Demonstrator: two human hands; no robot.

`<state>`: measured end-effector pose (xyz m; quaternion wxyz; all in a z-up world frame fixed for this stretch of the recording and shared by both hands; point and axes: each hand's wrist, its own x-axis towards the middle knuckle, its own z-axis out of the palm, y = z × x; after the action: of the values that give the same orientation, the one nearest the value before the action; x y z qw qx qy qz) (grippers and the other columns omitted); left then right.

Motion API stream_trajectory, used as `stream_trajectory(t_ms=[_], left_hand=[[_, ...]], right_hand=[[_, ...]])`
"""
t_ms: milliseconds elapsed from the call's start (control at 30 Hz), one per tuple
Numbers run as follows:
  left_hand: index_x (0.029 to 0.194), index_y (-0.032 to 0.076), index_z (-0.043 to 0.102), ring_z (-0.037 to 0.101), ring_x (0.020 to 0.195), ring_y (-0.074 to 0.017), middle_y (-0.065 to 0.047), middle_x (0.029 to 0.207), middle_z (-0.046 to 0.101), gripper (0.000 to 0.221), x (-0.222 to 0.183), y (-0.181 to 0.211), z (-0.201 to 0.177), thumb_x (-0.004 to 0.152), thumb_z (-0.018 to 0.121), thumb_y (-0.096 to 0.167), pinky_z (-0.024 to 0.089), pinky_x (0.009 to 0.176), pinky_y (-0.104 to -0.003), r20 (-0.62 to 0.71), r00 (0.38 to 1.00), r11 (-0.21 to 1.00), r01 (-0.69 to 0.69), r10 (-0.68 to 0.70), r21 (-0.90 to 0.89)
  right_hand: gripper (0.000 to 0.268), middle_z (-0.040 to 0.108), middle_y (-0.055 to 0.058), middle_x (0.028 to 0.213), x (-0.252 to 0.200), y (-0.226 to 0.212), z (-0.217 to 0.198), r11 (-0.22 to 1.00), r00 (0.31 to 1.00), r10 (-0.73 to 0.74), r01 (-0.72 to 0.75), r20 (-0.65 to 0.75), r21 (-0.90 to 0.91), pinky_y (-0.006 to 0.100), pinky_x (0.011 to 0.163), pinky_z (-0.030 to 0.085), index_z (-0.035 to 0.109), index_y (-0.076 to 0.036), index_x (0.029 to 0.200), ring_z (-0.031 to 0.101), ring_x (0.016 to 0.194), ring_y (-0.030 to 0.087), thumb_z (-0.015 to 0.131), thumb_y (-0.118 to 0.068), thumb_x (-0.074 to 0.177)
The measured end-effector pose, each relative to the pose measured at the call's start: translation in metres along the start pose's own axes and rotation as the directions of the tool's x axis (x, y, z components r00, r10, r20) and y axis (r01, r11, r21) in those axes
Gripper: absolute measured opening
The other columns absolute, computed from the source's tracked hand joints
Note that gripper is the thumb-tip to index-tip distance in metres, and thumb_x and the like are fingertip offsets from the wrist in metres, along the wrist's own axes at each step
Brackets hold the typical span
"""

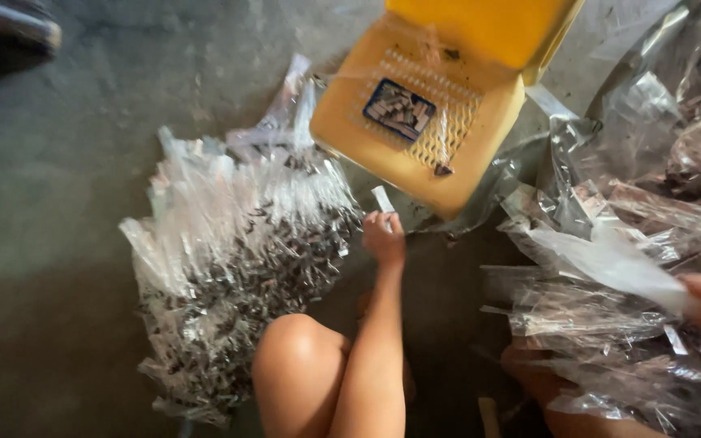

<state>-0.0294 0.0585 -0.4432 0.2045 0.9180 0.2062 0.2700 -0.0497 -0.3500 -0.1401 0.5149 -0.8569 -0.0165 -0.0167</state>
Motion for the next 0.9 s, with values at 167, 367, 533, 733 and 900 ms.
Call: stream_trajectory(t_ms=[167,367,533,733,900], left_hand=[[0.107,0.005,0.073,0.075,0.097,-0.0347,-0.020,0.098,0.076,0.016,0.080,0.129,-0.136,0.102,0.063,0.016,0.060,0.082,-0.040,0.299,0.921,0.699,0.385,-0.250,-0.603],[0.127,0.006,0.068,0.077,0.095,-0.0203,-0.013,0.104,0.078,0.025,0.127,0.213,-0.270,0.106,0.056,0.013,0.061,0.089,-0.035,0.444,0.865,0.491,0.289,0.235,-0.822],[0.137,0.013,0.063,0.048,0.065,-0.0090,-0.005,0.103,0.074,0.044,0.137,0.232,-0.309,0.097,0.060,-0.002,0.046,0.062,-0.025,0.540,0.593,0.547,0.190,0.597,-0.815],[0.102,0.011,0.071,0.071,0.088,-0.0358,-0.012,0.086,0.071,0.013,0.135,0.218,-0.290,0.099,0.059,0.014,0.058,0.087,-0.043,0.320,0.508,0.466,-0.189,0.800,-0.864],[0.095,0.009,0.066,0.065,0.083,-0.0387,-0.013,0.080,0.064,0.013,0.159,0.237,-0.317,0.099,0.055,0.013,0.055,0.083,-0.046,0.272,0.496,0.384,-0.138,0.824,-0.913]], right_hand=[[0.018,0.070,0.016,0.089,0.020,-0.183,0.053,0.996,0.998,-0.062,0.060,0.032,0.064,0.035,0.080,0.051,0.078,-0.006,0.098,0.065,0.078,0.024,0.081,-0.004,0.081],[0.066,0.075,0.016,0.078,0.028,-0.196,0.069,0.945,0.978,0.147,-0.182,0.146,0.271,0.034,0.054,0.053,0.073,-0.006,0.132,0.062,0.053,0.019,0.084,0.003,0.068],[0.055,0.074,0.011,0.072,0.037,-0.202,0.064,0.858,0.928,0.144,-0.290,0.343,0.424,0.027,0.041,0.038,0.070,0.002,0.133,0.050,0.048,0.013,0.076,-0.003,0.079],[0.016,0.055,0.010,0.047,0.029,-0.190,0.069,0.768,0.970,0.095,-0.214,0.222,0.604,0.026,0.044,0.040,0.074,0.011,0.092,0.052,0.041,0.014,0.079,0.005,0.078],[0.018,0.063,0.011,0.060,0.029,-0.176,0.074,0.825,0.970,0.113,-0.213,0.217,0.523,0.025,0.041,0.048,0.074,0.007,0.084,0.058,0.046,0.015,0.085,0.007,0.070]])
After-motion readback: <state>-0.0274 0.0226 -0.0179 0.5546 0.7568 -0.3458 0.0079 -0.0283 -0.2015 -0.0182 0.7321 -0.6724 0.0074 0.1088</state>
